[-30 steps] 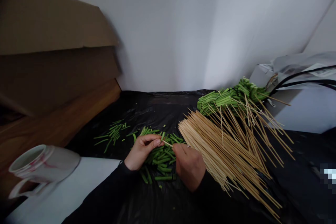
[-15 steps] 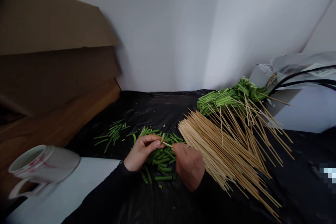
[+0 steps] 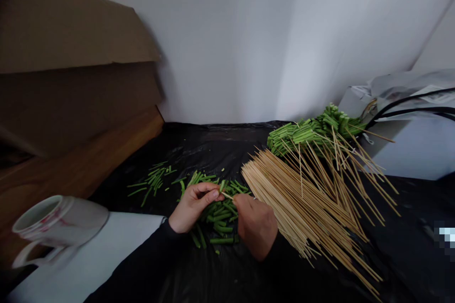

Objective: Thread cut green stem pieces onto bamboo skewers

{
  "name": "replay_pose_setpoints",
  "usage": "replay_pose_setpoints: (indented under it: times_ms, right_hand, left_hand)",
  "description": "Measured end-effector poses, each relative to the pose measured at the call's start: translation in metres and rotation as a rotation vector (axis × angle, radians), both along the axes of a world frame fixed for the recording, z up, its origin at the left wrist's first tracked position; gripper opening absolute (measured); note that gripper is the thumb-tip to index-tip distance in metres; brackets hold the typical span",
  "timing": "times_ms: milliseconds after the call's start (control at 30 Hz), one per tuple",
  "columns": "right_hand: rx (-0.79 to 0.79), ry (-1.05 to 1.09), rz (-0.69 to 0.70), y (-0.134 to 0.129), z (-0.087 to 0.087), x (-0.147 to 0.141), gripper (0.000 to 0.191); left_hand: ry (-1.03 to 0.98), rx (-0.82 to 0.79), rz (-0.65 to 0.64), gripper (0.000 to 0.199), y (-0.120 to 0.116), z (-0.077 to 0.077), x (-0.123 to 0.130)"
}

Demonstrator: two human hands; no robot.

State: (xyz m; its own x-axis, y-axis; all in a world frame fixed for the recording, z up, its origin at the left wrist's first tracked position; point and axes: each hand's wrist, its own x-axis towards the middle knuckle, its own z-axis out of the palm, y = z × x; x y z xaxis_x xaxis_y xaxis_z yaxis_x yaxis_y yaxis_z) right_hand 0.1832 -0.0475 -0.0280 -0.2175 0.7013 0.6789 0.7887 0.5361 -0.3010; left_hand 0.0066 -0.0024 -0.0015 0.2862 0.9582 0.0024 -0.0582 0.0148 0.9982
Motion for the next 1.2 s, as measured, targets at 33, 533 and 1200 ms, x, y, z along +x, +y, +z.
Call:
replay_pose_setpoints:
  times_ms: [33, 533, 1200]
  right_hand:
    - [0.002, 0.003, 0.001, -0.0002, 0.0, -0.0001, 0.027]
    - [-0.059, 0.082, 0.057, -0.0022, 0.0031, -0.0006, 0.025]
    - [-0.153, 0.12, 0.07, -0.0038, 0.0038, -0.0026, 0.027]
  left_hand:
    - [-0.001, 0.001, -0.001, 0.022, 0.0002, -0.0005, -0.0002]
    - [0.0, 0.035, -0.022, 0.019, -0.0004, -0.0022, -0.0001]
    - [-0.041, -0.009, -0.046, 0.017, -0.0007, -0.0065, 0.0017]
